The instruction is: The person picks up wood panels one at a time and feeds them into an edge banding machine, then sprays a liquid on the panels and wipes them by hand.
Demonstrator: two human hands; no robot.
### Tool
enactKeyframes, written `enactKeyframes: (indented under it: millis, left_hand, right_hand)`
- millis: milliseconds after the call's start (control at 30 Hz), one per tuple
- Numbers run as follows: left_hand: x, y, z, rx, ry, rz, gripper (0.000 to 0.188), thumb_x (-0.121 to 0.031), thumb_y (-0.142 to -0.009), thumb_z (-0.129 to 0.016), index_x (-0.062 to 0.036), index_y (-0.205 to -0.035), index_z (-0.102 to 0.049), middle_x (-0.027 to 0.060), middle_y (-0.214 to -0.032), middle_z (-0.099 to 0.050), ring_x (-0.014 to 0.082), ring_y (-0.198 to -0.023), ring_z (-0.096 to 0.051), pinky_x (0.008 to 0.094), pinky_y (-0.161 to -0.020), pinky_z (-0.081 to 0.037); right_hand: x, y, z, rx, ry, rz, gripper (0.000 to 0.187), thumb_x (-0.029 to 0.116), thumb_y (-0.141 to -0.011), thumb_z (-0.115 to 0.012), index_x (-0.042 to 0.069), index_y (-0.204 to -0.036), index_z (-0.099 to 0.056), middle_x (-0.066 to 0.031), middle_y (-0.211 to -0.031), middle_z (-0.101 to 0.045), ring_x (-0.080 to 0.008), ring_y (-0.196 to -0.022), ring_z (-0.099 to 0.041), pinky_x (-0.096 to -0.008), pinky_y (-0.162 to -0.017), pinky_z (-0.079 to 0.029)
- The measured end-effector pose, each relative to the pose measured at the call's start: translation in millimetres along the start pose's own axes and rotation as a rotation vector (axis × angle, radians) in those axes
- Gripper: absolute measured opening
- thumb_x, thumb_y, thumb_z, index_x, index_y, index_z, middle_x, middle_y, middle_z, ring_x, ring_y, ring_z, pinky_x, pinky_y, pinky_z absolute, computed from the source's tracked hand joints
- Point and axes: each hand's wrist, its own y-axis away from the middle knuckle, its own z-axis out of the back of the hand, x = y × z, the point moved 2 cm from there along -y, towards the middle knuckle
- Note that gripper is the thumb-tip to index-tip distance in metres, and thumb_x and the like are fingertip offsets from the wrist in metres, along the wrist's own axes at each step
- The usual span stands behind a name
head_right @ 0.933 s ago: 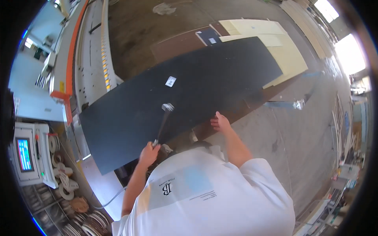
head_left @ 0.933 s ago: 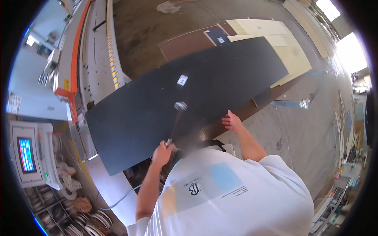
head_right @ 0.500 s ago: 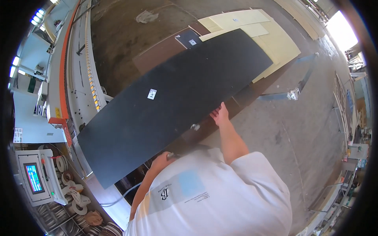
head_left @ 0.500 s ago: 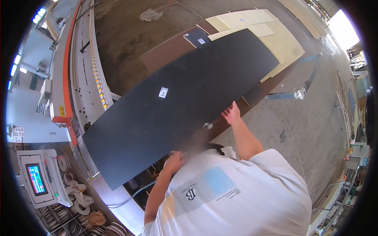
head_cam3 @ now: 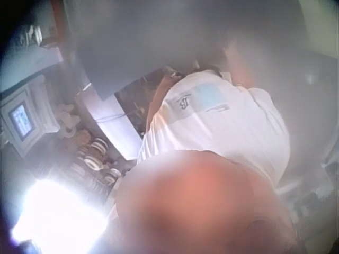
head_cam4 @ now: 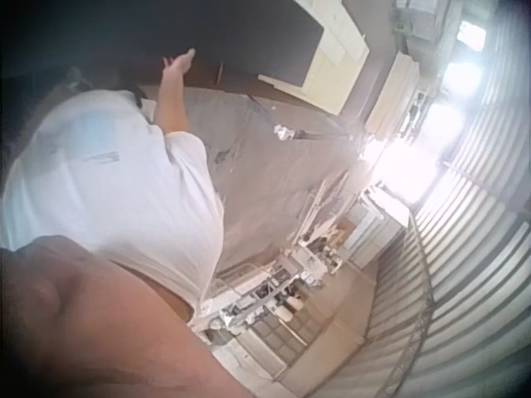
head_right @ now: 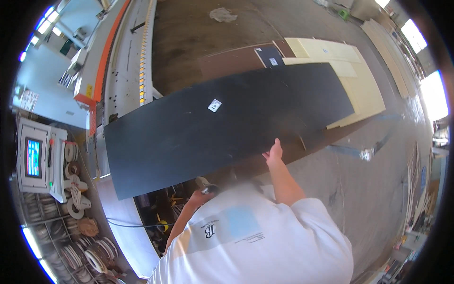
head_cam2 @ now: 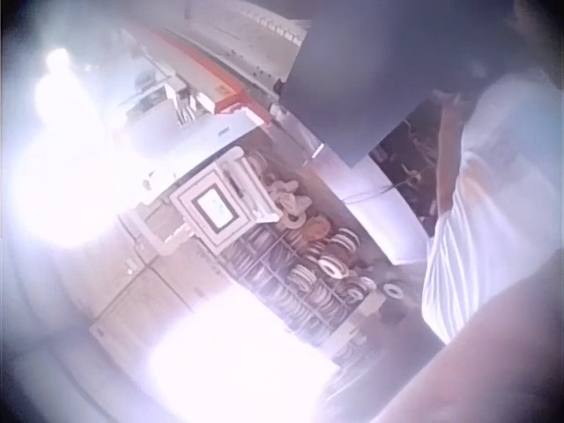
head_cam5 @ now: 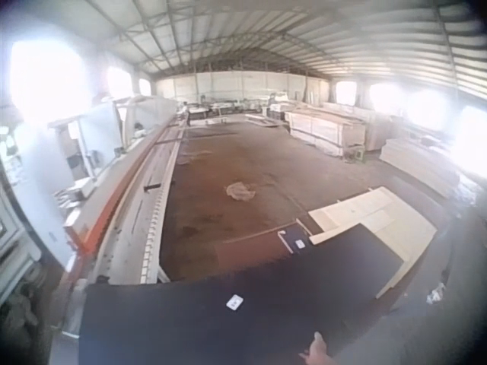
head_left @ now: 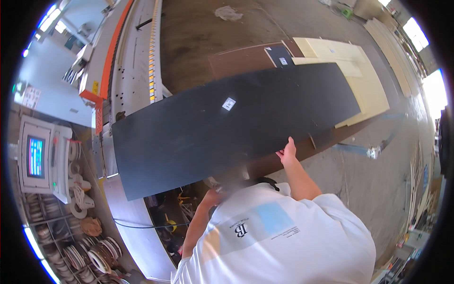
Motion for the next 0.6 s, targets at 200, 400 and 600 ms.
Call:
enactKeyframes:
  millis: [200,400,600]
  left_hand:
    - [123.3,75.3,49.2,-0.438,0.897,-0.059,0.025,-0.024,-0.099,-0.07,-0.0136,-0.084,-0.053,-0.0044,-0.059,-0.044,0.0078,-0.044,-0.039,0.0266,-0.041,-0.03]
    - [218.9,200.6,75.6,-1.031,0.988,0.064,0.034,-0.034,-0.102,-0.067,-0.0133,-0.083,-0.049,-0.0034,-0.055,-0.042,0.009,-0.041,-0.039,0.027,-0.038,-0.03]
    - [260.1,256.8,172.4,-1.578,0.154,0.237,0.043,-0.038,-0.098,-0.069,0.0017,-0.112,-0.063,0.0119,-0.077,-0.066,0.0273,-0.072,-0.066,0.0431,-0.067,-0.052]
  right_hand:
    - [12.5,18.0,0.6,-0.05,-0.051,0.046,0.053,0.054,-0.098,-0.055,0.013,-0.131,-0.059,-0.0055,-0.118,-0.067,-0.0237,-0.103,-0.065,-0.0475,-0.095,-0.053]
    - [5.6,13.1,-6.1,-0.075,-0.104,0.039,0.053,0.054,-0.094,-0.059,0.015,-0.13,-0.06,-0.003,-0.12,-0.066,-0.0235,-0.1,-0.063,-0.0448,-0.089,-0.052]
    - [-5.3,-20.5,2.3,-0.165,0.033,0.079,0.054,0.056,-0.09,-0.061,0.015,-0.125,-0.062,-0.0041,-0.114,-0.066,-0.0222,-0.088,-0.061,-0.0358,-0.066,-0.053]
